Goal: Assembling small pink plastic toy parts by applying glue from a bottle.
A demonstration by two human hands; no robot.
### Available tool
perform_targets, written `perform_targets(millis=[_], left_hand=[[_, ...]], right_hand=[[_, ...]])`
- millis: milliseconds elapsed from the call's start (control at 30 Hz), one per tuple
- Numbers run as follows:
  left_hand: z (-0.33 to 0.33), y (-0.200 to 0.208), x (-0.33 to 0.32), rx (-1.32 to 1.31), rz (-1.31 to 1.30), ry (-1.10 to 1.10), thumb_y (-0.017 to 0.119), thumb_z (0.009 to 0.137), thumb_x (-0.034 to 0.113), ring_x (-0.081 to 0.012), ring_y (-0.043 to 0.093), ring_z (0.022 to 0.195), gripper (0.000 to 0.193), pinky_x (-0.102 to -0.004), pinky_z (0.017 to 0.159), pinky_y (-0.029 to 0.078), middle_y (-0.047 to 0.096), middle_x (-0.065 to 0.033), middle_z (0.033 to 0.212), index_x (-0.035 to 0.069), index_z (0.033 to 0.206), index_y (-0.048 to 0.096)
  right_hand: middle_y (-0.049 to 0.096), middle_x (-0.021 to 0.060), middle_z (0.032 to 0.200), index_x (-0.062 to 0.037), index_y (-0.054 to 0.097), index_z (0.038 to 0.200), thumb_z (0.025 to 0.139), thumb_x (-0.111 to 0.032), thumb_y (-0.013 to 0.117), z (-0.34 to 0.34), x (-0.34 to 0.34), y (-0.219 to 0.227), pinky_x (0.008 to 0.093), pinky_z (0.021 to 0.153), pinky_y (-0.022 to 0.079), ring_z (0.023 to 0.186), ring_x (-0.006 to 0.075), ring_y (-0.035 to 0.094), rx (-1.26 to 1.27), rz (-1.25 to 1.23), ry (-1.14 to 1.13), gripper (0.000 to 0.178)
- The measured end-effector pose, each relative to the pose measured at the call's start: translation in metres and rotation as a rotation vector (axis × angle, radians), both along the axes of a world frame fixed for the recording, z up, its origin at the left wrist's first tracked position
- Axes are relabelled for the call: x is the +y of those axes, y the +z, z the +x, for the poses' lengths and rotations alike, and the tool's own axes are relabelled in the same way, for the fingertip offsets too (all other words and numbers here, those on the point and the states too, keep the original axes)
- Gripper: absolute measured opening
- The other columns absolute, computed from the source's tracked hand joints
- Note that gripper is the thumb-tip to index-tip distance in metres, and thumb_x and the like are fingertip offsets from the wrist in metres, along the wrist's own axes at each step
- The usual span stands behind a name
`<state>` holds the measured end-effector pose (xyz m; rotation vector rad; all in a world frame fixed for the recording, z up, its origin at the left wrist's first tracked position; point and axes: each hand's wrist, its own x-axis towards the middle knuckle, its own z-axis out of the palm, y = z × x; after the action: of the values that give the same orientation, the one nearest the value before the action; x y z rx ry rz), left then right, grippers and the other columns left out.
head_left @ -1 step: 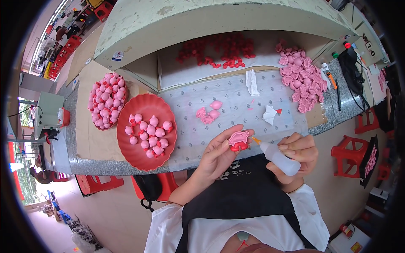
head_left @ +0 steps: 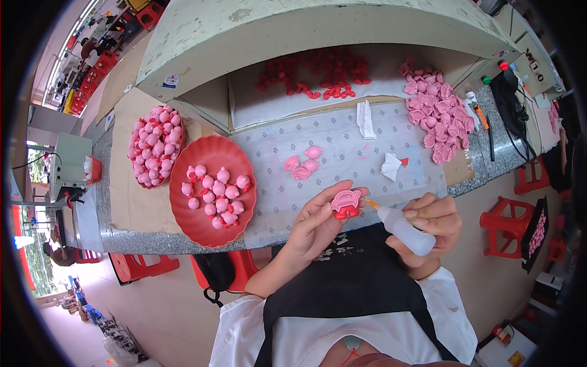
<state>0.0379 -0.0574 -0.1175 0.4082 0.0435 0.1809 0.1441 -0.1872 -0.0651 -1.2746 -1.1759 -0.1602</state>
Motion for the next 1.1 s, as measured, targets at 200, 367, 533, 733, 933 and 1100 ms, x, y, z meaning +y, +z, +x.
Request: perform_targets(millis=[200, 367, 533, 733, 933, 1100], left_hand=[[-0.0012, -0.0006, 0.0007, 0.007, 0.007, 0.006, 0.047, 0.081, 0.017, -0.0242, 0.04, 0.11, 0.042, -0.0341, 0.093, 0.027, 0.039, -0.0214, 0.119, 0.0, 0.119, 0.036], [-0.0013, -0.0019, 0.0001, 0.043, 0.057, 0.021, 0.047, 0.081, 0.017, -0.0267, 0.04, 0.109, 0.043, -0.0377, 0.093, 0.029, 0.038, -0.0229, 0.119, 0.003, 0.12, 0.035], [-0.0025, -0.0021, 0.0002, 0.058, 0.07, 0.037, 0.046, 0.081, 0.016, -0.0274, 0.041, 0.108, 0.042, -0.0371, 0.093, 0.028, 0.038, -0.0224, 0.119, 0.003, 0.119, 0.036], [-0.0018, -0.0005, -0.0004, 0.07, 0.109, 0.041, 0.048, 0.08, 0.017, -0.0277, 0.04, 0.108, 0.043, -0.0373, 0.092, 0.028, 0.039, -0.0208, 0.119, 0.004, 0.119, 0.037], [-0.0004, 0.0007, 0.0001, 0.062, 0.108, 0.05, 0.049, 0.08, 0.018, -0.0277, 0.041, 0.107, 0.043, -0.0371, 0.092, 0.028, 0.04, -0.0199, 0.118, 0.004, 0.119, 0.037], [-0.0007, -0.0015, 0.0001, 0.068, 0.045, 0.026, 0.05, 0.079, 0.019, -0.0278, 0.041, 0.107, 0.044, -0.0372, 0.092, 0.029, 0.039, -0.0196, 0.119, 0.004, 0.119, 0.037]], right_hand=[[0.045, 0.007, 0.076, -0.0048, 0.044, 0.082, 0.057, -0.011, 0.075, -0.0012, 0.0024, -0.0026, 0.0224, 0.054, 0.04, 0.06, 0.0135, 0.047, 0.008, -0.02, -0.007, 0.04], [0.046, 0.0072, 0.076, -0.0049, 0.044, 0.082, 0.056, -0.01, 0.075, -0.0035, 0.0009, -0.0003, 0.0232, 0.055, 0.042, 0.06, 0.014, 0.047, -0.006, -0.046, 0.019, 0.041], [0.046, 0.0074, 0.077, -0.005, 0.044, 0.082, 0.055, -0.009, 0.076, -0.0023, 0.0021, -0.0004, 0.0234, 0.055, 0.042, 0.06, 0.0143, 0.048, -0.016, -0.05, 0.007, 0.042], [0.047, 0.0066, 0.079, -0.0071, 0.045, 0.083, 0.053, -0.006, 0.076, -0.005, 0.0003, -0.0002, 0.0244, 0.055, 0.043, 0.062, 0.0153, 0.049, -0.028, -0.078, 0.041, 0.043], [0.047, 0.0063, 0.08, -0.0079, 0.045, 0.082, 0.052, -0.005, 0.077, -0.0059, 0.0001, -0.0021, 0.0248, 0.055, 0.043, 0.062, 0.0153, 0.05, -0.008, -0.074, 0.076, 0.044], [0.048, 0.0062, 0.08, -0.0082, 0.045, 0.082, 0.052, -0.005, 0.077, -0.0059, 0.0003, -0.0016, 0.0243, 0.055, 0.043, 0.062, 0.0152, 0.049, -0.002, -0.077, 0.093, 0.044]])
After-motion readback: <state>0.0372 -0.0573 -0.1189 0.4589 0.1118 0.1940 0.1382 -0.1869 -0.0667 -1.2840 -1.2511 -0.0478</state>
